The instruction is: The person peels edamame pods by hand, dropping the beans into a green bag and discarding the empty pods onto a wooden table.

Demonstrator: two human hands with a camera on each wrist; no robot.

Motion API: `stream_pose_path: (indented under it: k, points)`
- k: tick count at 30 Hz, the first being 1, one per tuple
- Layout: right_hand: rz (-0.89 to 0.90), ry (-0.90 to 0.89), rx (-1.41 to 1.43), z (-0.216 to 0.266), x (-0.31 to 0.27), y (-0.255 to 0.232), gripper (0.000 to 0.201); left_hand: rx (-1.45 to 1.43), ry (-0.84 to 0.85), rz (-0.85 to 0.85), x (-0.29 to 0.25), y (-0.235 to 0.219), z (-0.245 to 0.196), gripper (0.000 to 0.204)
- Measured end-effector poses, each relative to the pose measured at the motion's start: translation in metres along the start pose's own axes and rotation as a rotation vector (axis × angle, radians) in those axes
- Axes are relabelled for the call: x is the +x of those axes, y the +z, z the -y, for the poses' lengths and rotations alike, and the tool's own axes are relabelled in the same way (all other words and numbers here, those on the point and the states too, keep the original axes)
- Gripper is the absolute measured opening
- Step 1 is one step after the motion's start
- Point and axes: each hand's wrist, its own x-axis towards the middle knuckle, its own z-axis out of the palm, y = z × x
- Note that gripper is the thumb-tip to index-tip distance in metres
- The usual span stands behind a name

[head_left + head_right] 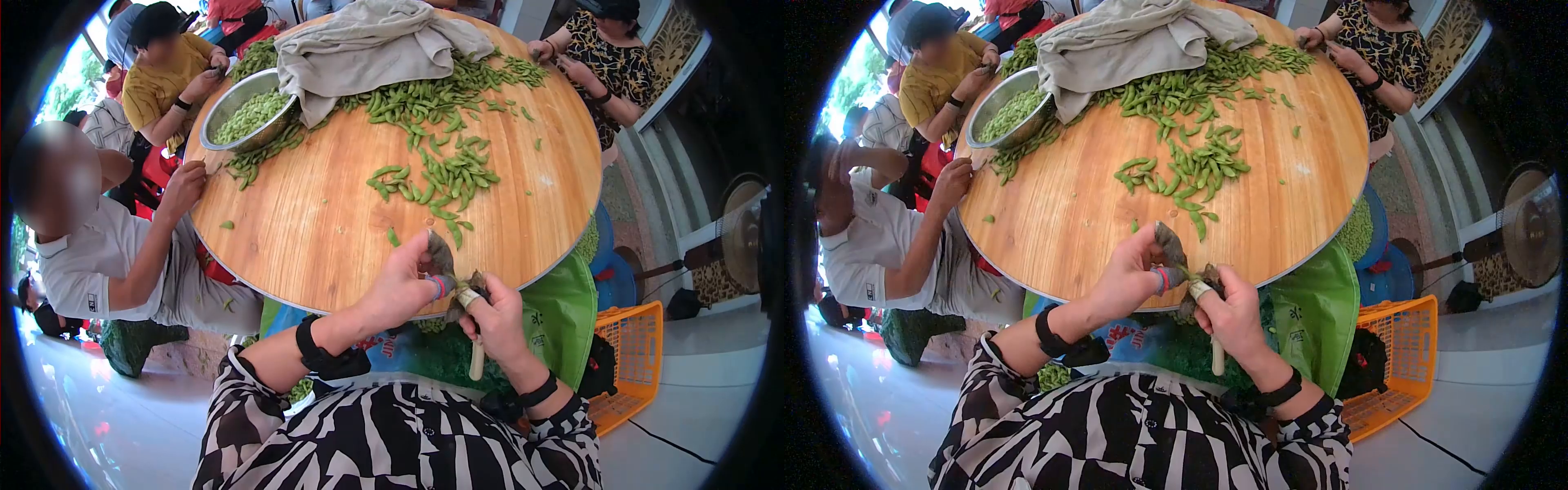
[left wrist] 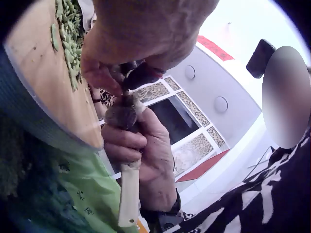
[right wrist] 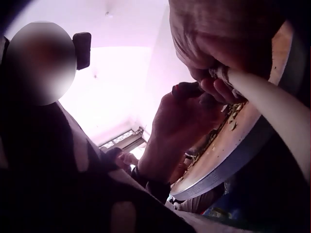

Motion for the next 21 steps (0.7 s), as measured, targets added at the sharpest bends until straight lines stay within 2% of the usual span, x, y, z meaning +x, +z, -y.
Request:
stream_pose_path:
  k: [2,4,5,6,8,9,10,11,14,21]
  points:
    - [0.009,0.061,0.141,0.001,0.002,-0.003,0.006,0.038,0.016,0.014,-0.001,-0.002,0.001,0.02]
    - [0.037,0.063,0.114,0.001,0.002,-0.007,0.005,0.21,0.017,0.035,-0.004,-0.003,0.002,0.018]
    - [0.063,0.062,0.088,0.0,0.002,-0.008,0.005,0.21,0.016,0.033,-0.005,-0.004,0.003,0.018]
    - [0.064,0.063,0.088,-0.002,0.002,-0.01,0.005,0.194,0.005,0.055,-0.006,-0.004,0.003,0.018]
    - [0.118,0.07,0.192,-0.006,0.001,-0.013,0.018,0.174,-0.01,0.077,-0.006,-0.005,0.005,0.018]
    - [0.117,0.07,0.191,-0.004,-0.002,-0.014,0.018,0.029,-0.066,0.053,-0.005,-0.008,0.004,0.019]
    - [0.135,0.074,0.268,0.001,-0.006,-0.015,0.027,-0.117,-0.122,0.027,-0.004,-0.009,0.004,0.02]
    - [0.155,0.078,0.345,0.004,-0.008,-0.015,0.036,-0.118,-0.121,0.025,-0.004,-0.01,0.005,0.02]
    - [0.151,0.108,0.36,-0.002,-0.01,-0.012,0.044,-0.134,-0.111,-0.006,-0.004,-0.008,0.008,0.02]
    - [0.239,0.046,0.391,-0.002,-0.013,-0.009,0.044,-0.104,-0.054,-0.005,-0.006,-0.003,0.009,0.018]
